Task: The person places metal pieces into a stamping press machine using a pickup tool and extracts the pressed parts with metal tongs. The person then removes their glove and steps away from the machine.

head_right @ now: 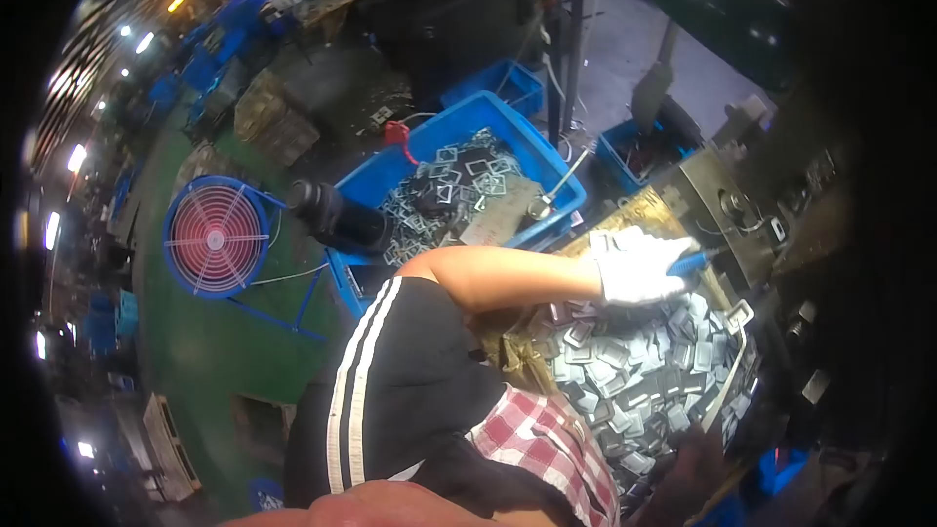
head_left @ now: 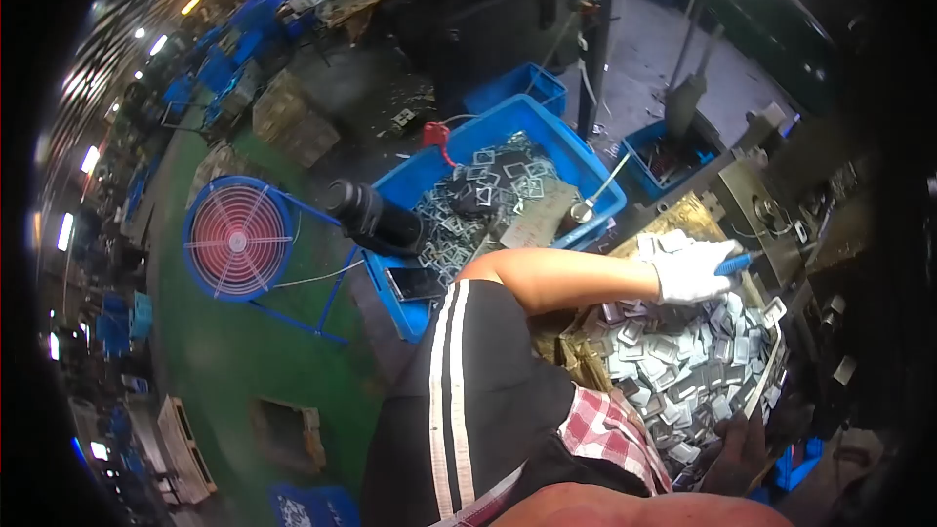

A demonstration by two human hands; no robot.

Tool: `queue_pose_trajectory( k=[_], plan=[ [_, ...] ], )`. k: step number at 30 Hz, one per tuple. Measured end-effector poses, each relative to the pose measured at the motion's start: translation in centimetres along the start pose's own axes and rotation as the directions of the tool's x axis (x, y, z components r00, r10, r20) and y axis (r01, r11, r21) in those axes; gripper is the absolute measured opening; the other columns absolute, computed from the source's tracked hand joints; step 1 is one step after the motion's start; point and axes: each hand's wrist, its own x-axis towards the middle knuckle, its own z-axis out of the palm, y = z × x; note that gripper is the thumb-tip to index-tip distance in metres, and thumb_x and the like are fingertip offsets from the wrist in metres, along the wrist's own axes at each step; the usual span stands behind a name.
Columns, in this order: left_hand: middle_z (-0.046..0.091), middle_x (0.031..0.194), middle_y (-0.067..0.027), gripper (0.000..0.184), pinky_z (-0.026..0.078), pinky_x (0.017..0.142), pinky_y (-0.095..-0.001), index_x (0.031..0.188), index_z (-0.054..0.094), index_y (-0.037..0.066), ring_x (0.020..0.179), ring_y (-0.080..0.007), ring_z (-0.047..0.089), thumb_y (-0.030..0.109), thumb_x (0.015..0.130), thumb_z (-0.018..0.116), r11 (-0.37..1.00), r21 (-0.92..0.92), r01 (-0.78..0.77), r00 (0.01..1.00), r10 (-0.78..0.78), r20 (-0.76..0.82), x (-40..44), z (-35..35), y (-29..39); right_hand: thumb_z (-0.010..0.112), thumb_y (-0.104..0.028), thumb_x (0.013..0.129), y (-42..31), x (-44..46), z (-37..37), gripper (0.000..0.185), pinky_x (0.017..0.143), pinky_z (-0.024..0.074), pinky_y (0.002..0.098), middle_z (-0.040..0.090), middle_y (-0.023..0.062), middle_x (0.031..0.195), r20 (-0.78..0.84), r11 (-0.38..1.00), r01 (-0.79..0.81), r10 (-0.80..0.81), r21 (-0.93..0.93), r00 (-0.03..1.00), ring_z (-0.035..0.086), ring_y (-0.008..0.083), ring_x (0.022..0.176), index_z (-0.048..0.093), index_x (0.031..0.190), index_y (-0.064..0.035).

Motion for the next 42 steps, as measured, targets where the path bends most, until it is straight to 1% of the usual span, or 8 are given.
queue_pose_trajectory(
  k=[8, 10, 17, 25, 30, 32, 36, 42],
  plan=[
    [0.067, 0.119, -0.0164, 0.057, 0.05, 0.092, -0.0535, 0.139, 0.051, 0.018, 0.109, -0.0388, 0.065, 0.055, 0.095, 0.051, 0.871, 0.457, 0.182, 0.927, -0.307, 0.216, 1.7, -1.2, 2.9, 0.061, -0.013, 0.096, 0.7, -1.3, -2.4, 0.03, 0.05, 0.0398, 0.0245, 0.068, -0.0014, 0.077, -0.181, 0.992, 0.008, -0.032, -0.128, 0.983, 0.054, 0.0047, 0.059, 0.069, 0.124, -0.0052],
    [0.071, 0.107, -0.0182, 0.052, 0.053, 0.088, -0.0458, 0.114, 0.067, 0.007, 0.099, -0.0387, 0.068, 0.053, 0.094, 0.055, 0.955, 0.272, -0.119, 0.924, 0.006, 0.382, 5.3, 0.1, -0.1, 0.061, -0.013, 0.096, 0.1, -2.0, -2.8, 0.03, 0.049, 0.0391, 0.0246, 0.068, -0.0018, 0.076, -0.255, 0.986, -0.03, -0.013, -0.164, 0.967, 0.054, 0.0046, 0.058, 0.069, 0.123, -0.0054],
    [0.071, 0.096, -0.0239, 0.048, 0.054, 0.082, -0.0469, 0.104, 0.067, -0.002, 0.09, -0.0389, 0.07, 0.045, 0.091, 0.062, 0.611, 0.727, -0.311, 0.909, -0.031, 0.415, 14.0, 2.8, 4.2, 0.063, -0.016, 0.094, -2.0, -0.9, -4.5, 0.036, 0.042, 0.0377, 0.0237, 0.064, 0.0019, 0.073, -0.338, 0.984, -0.152, 0.176, 0.094, 0.924, 0.05, 0.0058, 0.046, 0.066, 0.129, -0.0073],
    [0.073, 0.094, -0.0217, 0.036, 0.055, 0.083, -0.0436, 0.106, 0.071, 0.0, 0.089, -0.0377, 0.071, 0.033, 0.093, 0.062, 0.726, 0.666, -0.171, 0.973, 0.017, 0.232, 13.0, 4.7, 5.3, 0.063, -0.015, 0.094, -0.4, 3.7, -5.2, 0.026, 0.043, 0.039, 0.0244, 0.061, 0.0032, 0.078, -0.296, 0.919, 0.227, -0.325, -0.322, 0.898, 0.054, 0.0079, 0.052, 0.067, 0.116, -0.0026],
    [0.07, 0.109, -0.0177, 0.041, 0.054, 0.085, -0.0427, 0.113, 0.069, 0.008, 0.099, -0.0344, 0.068, 0.035, 0.083, 0.079, 0.806, 0.449, -0.386, 0.904, 0.235, 0.356, 6.6, 4.4, -0.3, 0.058, -0.024, 0.098, -1.3, 5.0, -5.9, 0.022, 0.074, 0.0538, 0.0367, 0.067, 0.0139, 0.095, -0.082, 0.89, 0.04, -0.003, 0.454, 0.997, 0.068, 0.0218, 0.087, 0.067, 0.112, -0.0093],
    [0.067, 0.117, -0.0128, 0.04, 0.053, 0.091, -0.0419, 0.117, 0.069, 0.012, 0.108, -0.0323, 0.065, 0.033, 0.084, 0.078, 0.77, 0.315, -0.555, 0.8, 0.39, 0.456, 5.6, 4.6, -0.5, 0.059, -0.023, 0.097, -3.4, 5.6, -4.9, 0.022, 0.071, 0.0517, 0.0369, 0.065, 0.0144, 0.094, -0.169, 0.997, 0.047, -0.057, -0.058, 0.984, 0.065, 0.0221, 0.083, 0.067, 0.113, -0.0085],
    [0.066, 0.117, -0.0073, 0.04, 0.054, 0.089, -0.0428, 0.124, 0.066, 0.018, 0.106, -0.0322, 0.065, 0.018, 0.085, 0.071, 0.717, 0.263, -0.645, 0.68, 0.382, 0.625, 5.3, 5.8, 0.4, 0.066, -0.012, 0.09, -1.1, 7.7, -4.9, 0.017, 0.048, 0.0431, 0.0277, 0.056, 0.0061, 0.082, -0.194, 0.67, 0.38, -0.617, -0.638, 0.763, 0.055, 0.0139, 0.058, 0.072, 0.103, -0.003],
    [0.068, 0.089, -0.0116, 0.018, 0.053, 0.076, -0.0404, 0.099, 0.068, 0.007, 0.084, -0.0291, 0.069, 0.019, 0.086, 0.069, 0.763, 0.486, -0.427, 0.872, 0.205, 0.445, 2.8, 4.7, 0.9, 0.067, -0.019, 0.091, -0.5, 7.1, -6.0, 0.021, 0.045, 0.0384, 0.025, 0.062, 0.0001, 0.073, -0.385, 0.973, 0.137, -0.2, -0.185, 0.901, 0.053, 0.0062, 0.053, 0.073, 0.109, -0.0089]
  ],
)
